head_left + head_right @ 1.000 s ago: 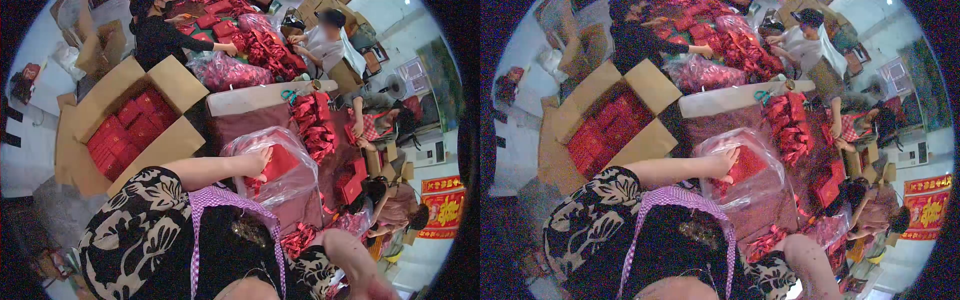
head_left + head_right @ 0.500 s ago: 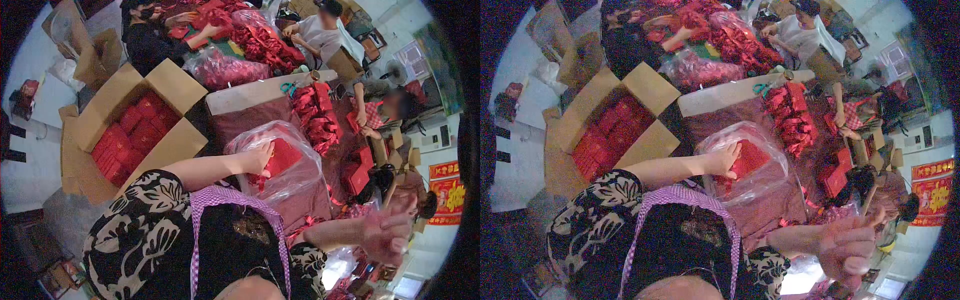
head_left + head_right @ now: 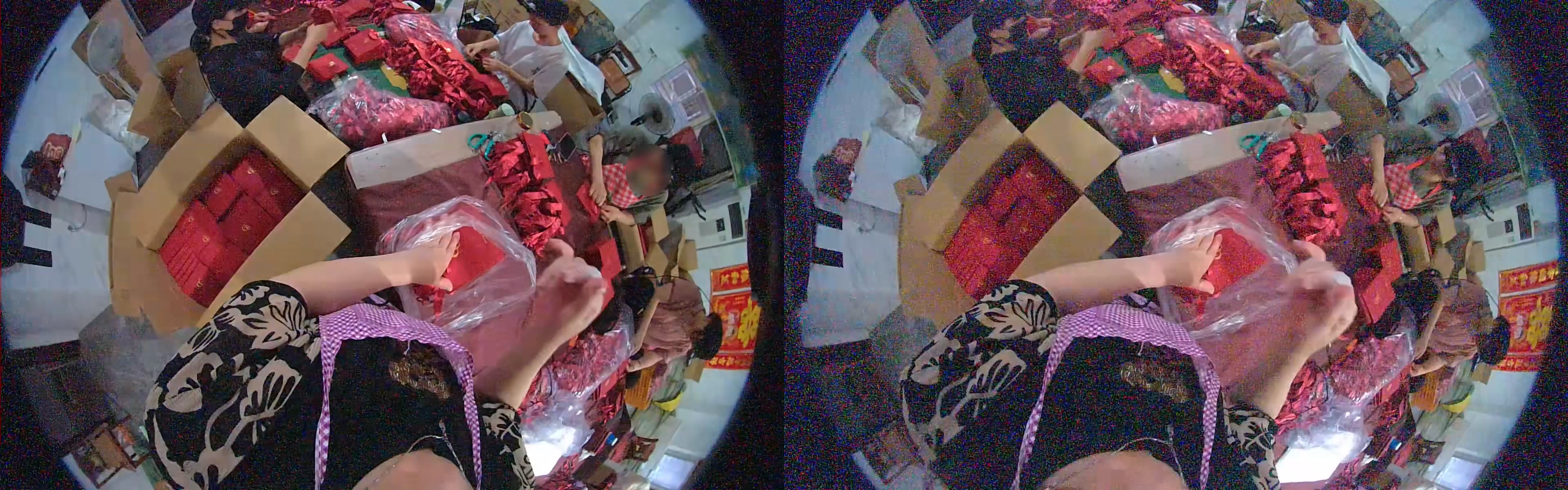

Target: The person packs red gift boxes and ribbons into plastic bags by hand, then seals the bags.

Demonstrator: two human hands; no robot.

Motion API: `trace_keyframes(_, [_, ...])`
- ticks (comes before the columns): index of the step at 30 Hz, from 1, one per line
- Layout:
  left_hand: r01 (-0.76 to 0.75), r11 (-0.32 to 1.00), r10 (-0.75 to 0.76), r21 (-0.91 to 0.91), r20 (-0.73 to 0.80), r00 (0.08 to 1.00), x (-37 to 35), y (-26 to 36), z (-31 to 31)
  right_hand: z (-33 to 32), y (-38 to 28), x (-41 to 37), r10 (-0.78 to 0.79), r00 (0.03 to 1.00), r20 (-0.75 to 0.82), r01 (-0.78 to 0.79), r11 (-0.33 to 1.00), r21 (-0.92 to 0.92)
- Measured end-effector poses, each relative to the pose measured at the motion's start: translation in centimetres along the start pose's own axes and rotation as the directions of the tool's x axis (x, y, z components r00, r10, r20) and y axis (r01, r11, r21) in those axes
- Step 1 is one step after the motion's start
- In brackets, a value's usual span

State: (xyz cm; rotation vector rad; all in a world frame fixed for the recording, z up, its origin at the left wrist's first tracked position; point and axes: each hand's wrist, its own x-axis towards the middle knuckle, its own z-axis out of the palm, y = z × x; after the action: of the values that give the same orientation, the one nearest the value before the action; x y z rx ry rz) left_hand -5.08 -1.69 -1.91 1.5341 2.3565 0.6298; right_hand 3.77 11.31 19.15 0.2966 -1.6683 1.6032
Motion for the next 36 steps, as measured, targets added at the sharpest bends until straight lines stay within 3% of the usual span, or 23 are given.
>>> trace_keyframes(3, [-0.012,1.0,0.012,-0.015,-0.012,1.0,0.0,-0.1,0.2,0.1,1.7,-1.2,0.044,0.999,-0.028,-0.043,0.998,0.034])
trace_keyframes(6, [0.025,1.0,-0.025,0.011,0.002,1.0,-0.2,0.3,-0.6,-0.2,2.8,-3.4,0.354,0.933,-0.07,-0.35,0.934,0.066])
trace_keyframes(7, [0.026,0.998,-0.026,-0.051,0.003,1.0,-0.2,0.2,-0.6,1.1,2.2,-3.2,0.405,0.913,-0.048,-0.395,0.907,0.15])
trace_keyframes(10, [0.03,0.986,-0.029,-0.165,0.009,1.0,-0.2,0.0,-0.5,0.9,3.1,-4.6,0.416,0.903,-0.103,-0.408,0.908,0.091])
trace_keyframes(12, [0.027,0.975,-0.024,-0.222,0.015,1.0,-0.2,0.1,-0.4,0.9,3.1,-4.7,0.399,0.917,-0.013,-0.392,0.906,0.162])
trace_keyframes(13, [0.032,0.984,-0.029,-0.175,0.016,0.999,-0.2,0.2,-0.6,1.0,3.0,-4.8,0.401,0.916,-0.023,-0.393,0.906,0.159])
trace_keyframes(15, [0.03,0.991,-0.028,-0.133,0.016,0.999,-0.3,0.3,-0.6,1.5,3.2,-4.8,0.469,0.88,-0.077,-0.475,0.865,-0.162])
trace_keyframes(16, [0.032,0.986,-0.03,-0.163,0.017,0.999,-0.2,0.1,-0.2,2.1,3.0,-4.4,0.578,0.815,-0.037,-0.579,0.814,-0.049])
trace_keyframes(17, [0.035,0.98,-0.033,-0.193,0.015,0.999,0.0,-0.2,0.1,2.3,2.8,-3.4,0.576,0.817,-0.035,-0.577,0.815,-0.056])
trace_keyframes(19, [0.028,0.988,-0.026,-0.153,0.015,1.0,0.1,-0.2,0.2,2.9,2.1,-0.5,0.388,0.905,0.175,-0.307,0.881,-0.36])
trace_keyframes(21, [0.037,0.994,-0.036,-0.103,0.005,0.999,-0.2,0.2,-0.7,3.8,0.9,4.0,0.405,0.882,0.24,-0.343,0.902,-0.261])
trace_keyframes(25, [0.021,0.967,-0.033,-0.252,-0.045,0.998,-0.2,-0.2,1.1,6.2,5.9,13.5,0.284,0.891,0.353,-0.112,0.894,-0.435])
trace_keyframes(27, [0.158,0.895,-0.094,-0.417,0.169,0.981,-0.1,0.1,-0.1,9.3,10.5,16.2,0.362,0.846,0.391,-0.157,0.87,-0.467])
trace_keyframes(29, [0.093,0.917,-0.062,-0.389,0.093,0.994,-0.5,-0.1,0.2,11.1,19.5,17.0,0.402,0.747,0.53,-0.109,0.86,-0.499])
trace_keyframes(30, [0.028,0.939,-0.024,-0.343,0.014,1.0,-0.5,-0.1,0.6,11.9,23.6,16.5,0.666,0.621,0.412,-0.346,0.705,-0.619])
trace_keyframes(31, [0.026,0.936,-0.019,-0.352,0.023,1.0,0.0,0.4,1.7,11.9,27.0,15.2,0.861,0.434,0.266,-0.536,0.484,-0.692])
trace_keyframes(33, [0.047,0.89,-0.018,-0.453,0.067,0.998,0.3,0.6,3.2,12.6,32.8,12.9,0.926,0.298,0.232,-0.665,0.375,-0.645])
trace_keyframes(34, [0.043,0.883,-0.007,-0.467,0.078,0.997,0.4,0.8,3.6,12.9,33.3,11.9,0.934,0.287,0.214,-0.674,0.356,-0.648])
trace_keyframes(35, [0.042,0.889,-0.003,-0.457,0.086,0.996,0.4,1.0,3.8,13.3,33.5,11.3,0.873,0.246,0.422,-0.807,0.425,-0.409])
trace_keyframes(36, [0.045,0.893,-0.003,-0.447,0.096,0.995,0.3,1.1,3.8,13.6,33.6,10.8,0.756,0.251,0.605,-0.902,0.41,-0.138])
